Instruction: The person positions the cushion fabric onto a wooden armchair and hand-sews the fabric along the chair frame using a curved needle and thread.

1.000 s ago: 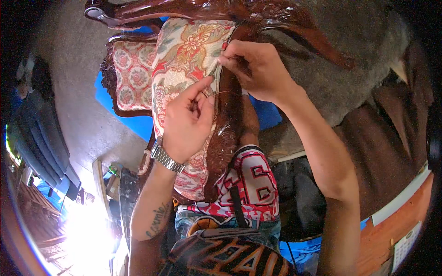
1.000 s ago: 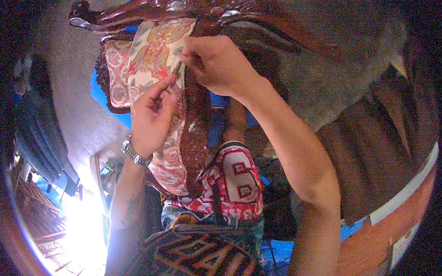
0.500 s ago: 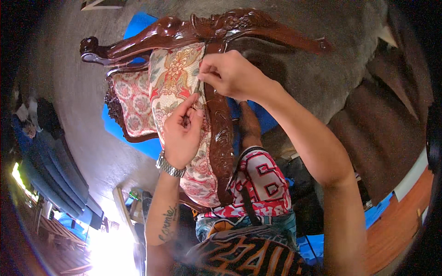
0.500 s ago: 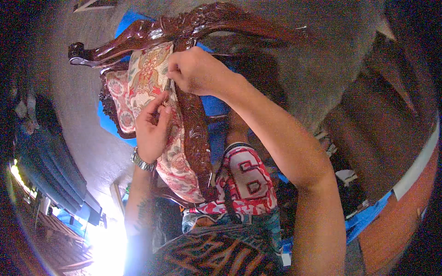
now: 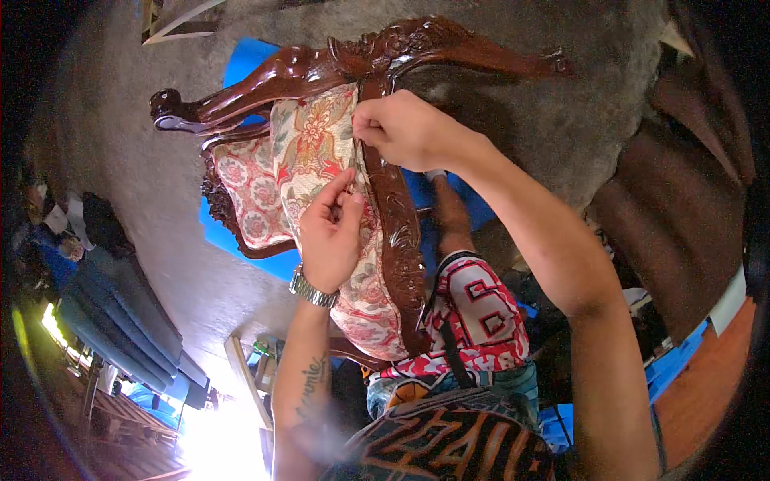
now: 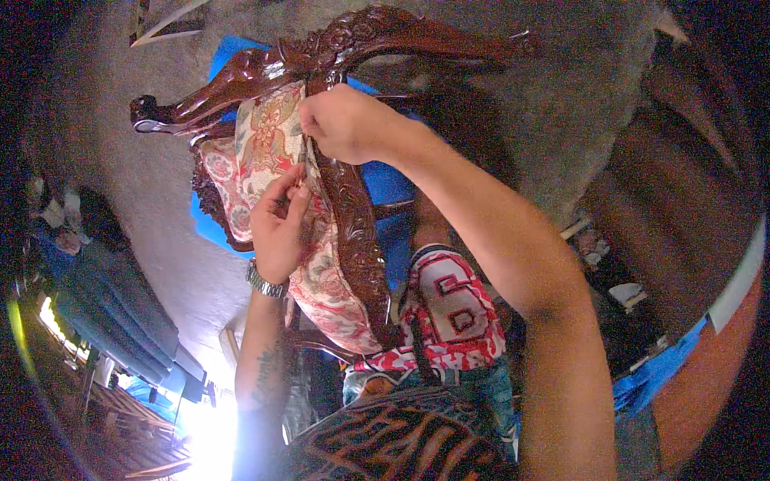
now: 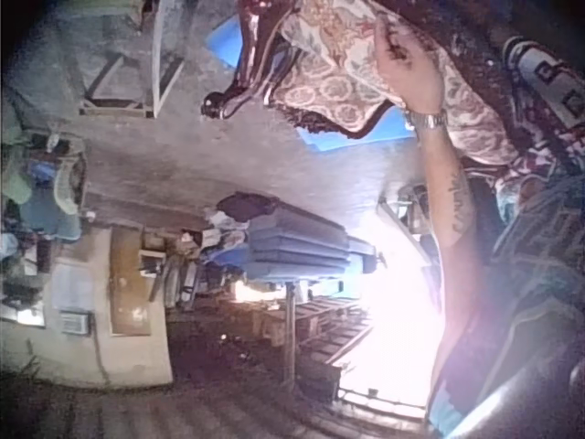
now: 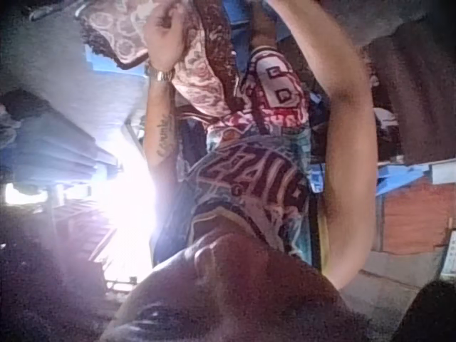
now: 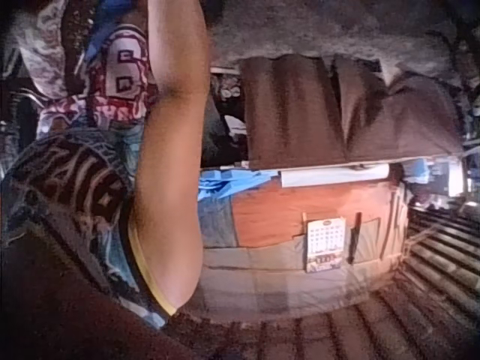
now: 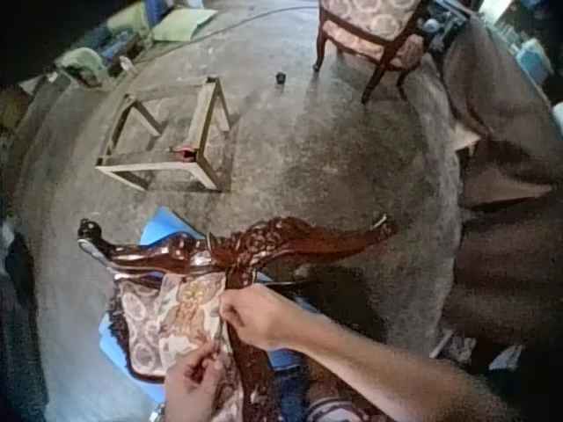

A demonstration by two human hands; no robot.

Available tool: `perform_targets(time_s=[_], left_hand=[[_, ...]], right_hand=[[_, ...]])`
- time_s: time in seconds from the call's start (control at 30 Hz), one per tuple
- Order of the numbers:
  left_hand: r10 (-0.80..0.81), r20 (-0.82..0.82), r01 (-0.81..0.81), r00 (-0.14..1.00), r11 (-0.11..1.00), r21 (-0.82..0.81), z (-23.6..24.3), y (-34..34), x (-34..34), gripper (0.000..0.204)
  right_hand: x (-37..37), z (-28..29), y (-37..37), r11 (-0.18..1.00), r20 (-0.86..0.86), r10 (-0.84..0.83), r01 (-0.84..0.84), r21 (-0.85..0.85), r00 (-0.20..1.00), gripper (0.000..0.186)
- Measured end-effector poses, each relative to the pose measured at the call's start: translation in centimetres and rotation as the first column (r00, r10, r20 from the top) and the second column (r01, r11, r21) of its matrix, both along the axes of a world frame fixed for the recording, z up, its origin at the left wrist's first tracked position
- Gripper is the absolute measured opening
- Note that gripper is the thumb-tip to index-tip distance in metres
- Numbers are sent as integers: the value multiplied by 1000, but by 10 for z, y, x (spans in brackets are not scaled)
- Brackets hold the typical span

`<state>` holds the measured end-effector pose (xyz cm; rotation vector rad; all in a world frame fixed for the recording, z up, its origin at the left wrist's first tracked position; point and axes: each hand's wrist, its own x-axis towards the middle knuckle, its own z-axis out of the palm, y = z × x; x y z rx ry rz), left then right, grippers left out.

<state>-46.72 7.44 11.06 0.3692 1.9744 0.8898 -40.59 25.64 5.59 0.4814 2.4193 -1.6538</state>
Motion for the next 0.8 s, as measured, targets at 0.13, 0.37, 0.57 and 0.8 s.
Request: perform_targets(time_s=[0.13,0.37,0.57,0.8], left_hand=[[-253,-183,237,950,966,-105,12,13,-6,39],[-271,-196,299,942,946,127,92,70,-29,55],[-178,95,108,979,859,500,115,130,-70,54],[-174,121,81,977,834,545,122,142,-92,52]], right_hand=[[-1,4,-7,958,88,114,-133,256,990,7],[76,12,-59,602,-369,-668,761,243,646,12],[60,-3,-103,719,-385,-522,635,282,762,25],[52,-12,-93,849,-360,-465,523,79,809,14]])
